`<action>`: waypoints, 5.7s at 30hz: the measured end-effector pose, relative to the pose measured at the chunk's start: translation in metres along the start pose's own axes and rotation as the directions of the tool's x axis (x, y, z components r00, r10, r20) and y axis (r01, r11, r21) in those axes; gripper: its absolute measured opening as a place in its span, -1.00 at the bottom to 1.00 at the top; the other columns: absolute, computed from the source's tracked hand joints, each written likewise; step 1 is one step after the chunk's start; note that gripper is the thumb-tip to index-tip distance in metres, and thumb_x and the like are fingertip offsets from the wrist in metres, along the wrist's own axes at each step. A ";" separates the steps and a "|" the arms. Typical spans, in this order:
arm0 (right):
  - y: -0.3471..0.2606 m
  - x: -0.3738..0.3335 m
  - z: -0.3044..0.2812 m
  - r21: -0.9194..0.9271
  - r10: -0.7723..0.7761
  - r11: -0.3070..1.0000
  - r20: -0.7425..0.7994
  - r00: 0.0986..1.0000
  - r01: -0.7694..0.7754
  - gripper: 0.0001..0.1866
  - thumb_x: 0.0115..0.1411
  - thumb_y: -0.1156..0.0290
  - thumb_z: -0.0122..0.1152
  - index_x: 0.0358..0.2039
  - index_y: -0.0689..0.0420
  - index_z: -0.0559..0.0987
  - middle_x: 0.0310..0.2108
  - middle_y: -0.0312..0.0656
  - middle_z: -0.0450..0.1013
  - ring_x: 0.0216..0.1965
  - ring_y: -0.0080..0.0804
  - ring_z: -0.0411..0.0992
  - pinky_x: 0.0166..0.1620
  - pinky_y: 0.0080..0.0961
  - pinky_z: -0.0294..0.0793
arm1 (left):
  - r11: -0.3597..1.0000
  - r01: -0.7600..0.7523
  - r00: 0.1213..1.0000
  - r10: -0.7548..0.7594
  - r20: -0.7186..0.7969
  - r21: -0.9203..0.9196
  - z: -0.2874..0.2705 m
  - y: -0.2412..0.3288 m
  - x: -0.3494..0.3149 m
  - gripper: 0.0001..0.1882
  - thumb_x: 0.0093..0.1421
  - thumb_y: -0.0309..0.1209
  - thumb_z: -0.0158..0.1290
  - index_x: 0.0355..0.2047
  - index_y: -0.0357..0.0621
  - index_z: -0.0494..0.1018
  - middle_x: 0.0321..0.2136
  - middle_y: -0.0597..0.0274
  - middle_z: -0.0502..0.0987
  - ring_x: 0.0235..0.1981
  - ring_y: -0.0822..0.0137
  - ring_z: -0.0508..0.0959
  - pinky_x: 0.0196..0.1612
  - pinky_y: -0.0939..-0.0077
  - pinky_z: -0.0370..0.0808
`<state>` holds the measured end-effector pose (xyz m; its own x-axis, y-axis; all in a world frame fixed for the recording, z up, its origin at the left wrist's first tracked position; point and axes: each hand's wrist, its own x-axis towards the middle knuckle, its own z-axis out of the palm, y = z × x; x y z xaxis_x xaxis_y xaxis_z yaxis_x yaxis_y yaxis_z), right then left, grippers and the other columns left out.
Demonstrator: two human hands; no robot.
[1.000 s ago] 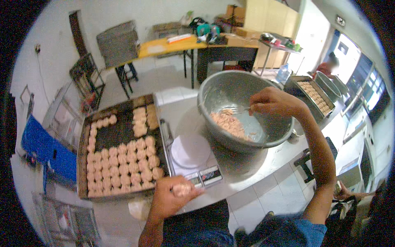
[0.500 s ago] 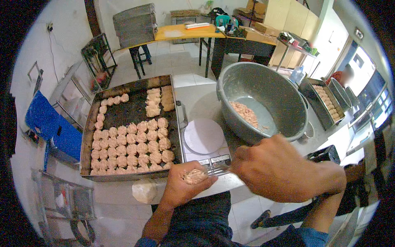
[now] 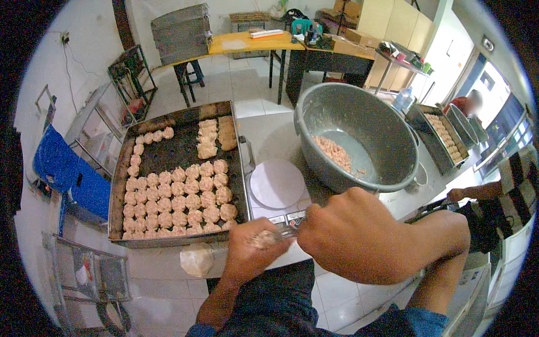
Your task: The person scoops minced meat from a large bowl using a fork, places it onto small dough wrappers held in the left hand, folds the wrappers to enclose the filling, and arranges the finished dumplings on a metal tray. The process is repeated continuously.
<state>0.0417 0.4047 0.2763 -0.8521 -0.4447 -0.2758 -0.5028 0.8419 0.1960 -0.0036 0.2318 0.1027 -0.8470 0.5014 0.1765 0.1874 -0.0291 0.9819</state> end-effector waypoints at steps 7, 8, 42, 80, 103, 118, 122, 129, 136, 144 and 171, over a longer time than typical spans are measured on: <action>0.041 0.000 0.012 0.401 0.385 0.890 -0.401 0.831 -0.218 -0.79 0.24 0.32 0.24 -0.44 0.19 0.61 -0.52 -0.13 0.53 -0.47 -0.23 0.56 -0.38 -0.30 0.49 | 0.891 0.139 0.986 -0.164 -0.020 -0.432 -0.022 0.011 -0.010 -0.67 0.04 -0.40 0.42 -0.45 -0.18 0.42 -0.42 0.29 0.60 -0.53 0.58 0.48 -0.43 0.58 0.49; 0.033 0.000 0.028 0.559 0.407 0.823 -0.455 0.792 -0.102 -0.80 0.25 0.34 0.26 -0.43 0.21 0.60 -0.55 -0.13 0.50 -0.50 -0.24 0.53 -0.40 -0.33 0.46 | 0.928 0.159 0.987 -0.162 0.020 -0.337 -0.028 0.013 -0.008 -0.68 0.05 -0.42 0.40 -0.45 -0.19 0.41 -0.40 0.27 0.60 -0.51 0.57 0.50 -0.42 0.58 0.51; 0.028 0.118 0.142 0.752 0.366 0.653 -0.213 0.906 -0.087 -0.48 0.07 0.52 0.34 -0.06 0.23 0.22 0.01 0.10 0.41 0.04 0.04 0.41 0.11 -0.22 0.41 | 0.993 0.008 0.974 0.018 -0.226 0.114 -0.151 -0.033 -0.114 -0.65 -0.03 -0.29 0.38 -0.27 -0.24 0.64 -0.49 0.22 0.58 -0.54 0.43 0.50 -0.47 0.55 0.41; -0.008 0.523 0.144 0.661 0.562 0.750 -0.656 0.504 0.024 -0.57 -0.05 0.44 0.47 -0.33 0.23 0.34 -0.40 -0.06 0.38 -0.36 -0.15 0.44 -0.26 -0.25 0.46 | 0.995 -0.081 0.925 0.098 -0.368 0.061 -0.175 -0.086 -0.139 -0.85 0.17 -0.37 0.29 -0.38 -0.17 0.56 -0.38 0.23 0.60 -0.42 0.39 0.56 -0.32 0.48 0.51; 0.059 0.146 -0.032 0.611 0.310 0.604 -0.772 0.555 0.512 -0.63 0.47 0.10 -0.09 -0.19 0.14 0.53 -0.48 -0.39 0.30 -0.52 -0.67 0.17 -0.49 -0.65 0.17 | -0.338 0.290 0.894 -0.238 0.380 -0.895 -0.023 -0.059 -0.108 -0.63 0.25 -0.23 0.00 -0.07 -0.21 0.52 -0.22 0.04 0.47 -0.33 0.30 0.41 -0.14 0.43 0.33; 0.241 0.016 0.148 0.072 0.553 0.833 -0.072 0.830 -0.548 -0.62 0.16 0.07 0.29 -0.45 0.19 0.69 -0.45 0.05 0.60 -0.36 0.04 0.61 -0.26 -0.10 0.60 | 0.924 0.246 0.969 -0.239 0.059 -0.292 0.014 -0.003 -0.020 -0.42 0.39 0.01 -0.10 -0.08 -0.36 0.54 -0.11 -0.01 0.60 -0.09 0.21 0.57 0.05 0.36 0.45; 0.246 0.045 0.159 -0.069 0.413 0.906 -0.064 0.909 -0.417 -0.66 0.13 0.12 0.31 -0.45 0.19 0.69 -0.42 0.04 0.61 -0.36 0.01 0.62 -0.28 -0.11 0.61 | 0.928 0.253 0.960 -0.207 0.187 -0.274 0.048 0.011 0.006 -0.54 0.39 -0.11 -0.03 -0.10 -0.34 0.53 -0.16 0.09 0.58 -0.09 0.29 0.54 0.07 0.40 0.40; 0.247 0.044 0.147 -0.003 0.281 0.960 -0.002 0.960 -0.281 -0.80 0.08 0.27 0.28 -0.45 0.13 0.69 -0.43 -0.03 0.62 -0.35 -0.08 0.64 -0.31 -0.18 0.64 | 0.982 0.146 0.925 -0.178 0.337 0.118 0.080 0.001 0.022 -0.89 0.22 -0.55 0.18 -0.25 -0.31 0.59 -0.32 0.13 0.60 -0.26 0.33 0.59 -0.15 0.50 0.51; 0.256 0.054 0.160 -0.026 0.278 0.959 -0.095 0.956 -0.282 -0.75 0.09 0.23 0.29 -0.46 0.19 0.67 -0.45 -0.03 0.61 -0.33 -0.02 0.63 -0.30 -0.12 0.63 | 0.863 -0.364 0.927 0.301 0.222 0.351 0.099 -0.006 0.041 -0.76 0.19 -0.38 0.17 -0.14 -0.14 0.62 0.12 -0.21 0.42 0.15 -0.16 0.41 0.22 0.05 0.34; 0.262 0.053 0.163 0.049 0.295 0.955 -0.074 0.953 -0.292 -0.63 0.16 0.04 0.28 -0.45 0.12 0.72 -0.54 -0.04 0.58 -0.43 -0.03 0.60 -0.33 -0.14 0.60 | 0.803 -0.361 0.925 0.245 0.289 0.474 0.103 -0.013 0.071 -0.80 0.13 -0.44 0.24 -0.20 -0.02 0.69 0.37 -0.21 0.13 0.42 -0.32 0.00 0.42 -0.04 -0.02; 0.076 -0.005 0.055 0.259 0.109 0.960 -0.001 0.994 -0.105 -0.68 0.21 0.19 0.22 -0.59 0.10 0.64 -0.62 -0.02 0.53 -0.51 0.01 0.57 -0.39 -0.09 0.56 | 0.082 0.286 0.875 -0.429 0.226 -0.955 0.070 -0.004 0.019 -0.34 0.35 -0.01 -0.15 0.16 -0.43 0.29 0.25 -0.24 0.32 0.25 -0.01 0.40 0.31 0.14 0.34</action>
<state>0.0159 0.4879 0.2410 -0.9021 -0.3507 -0.2516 -0.3558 0.9342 -0.0263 0.0143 0.3023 0.0969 -0.7091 0.6462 -0.2820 -0.7020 -0.6844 0.1970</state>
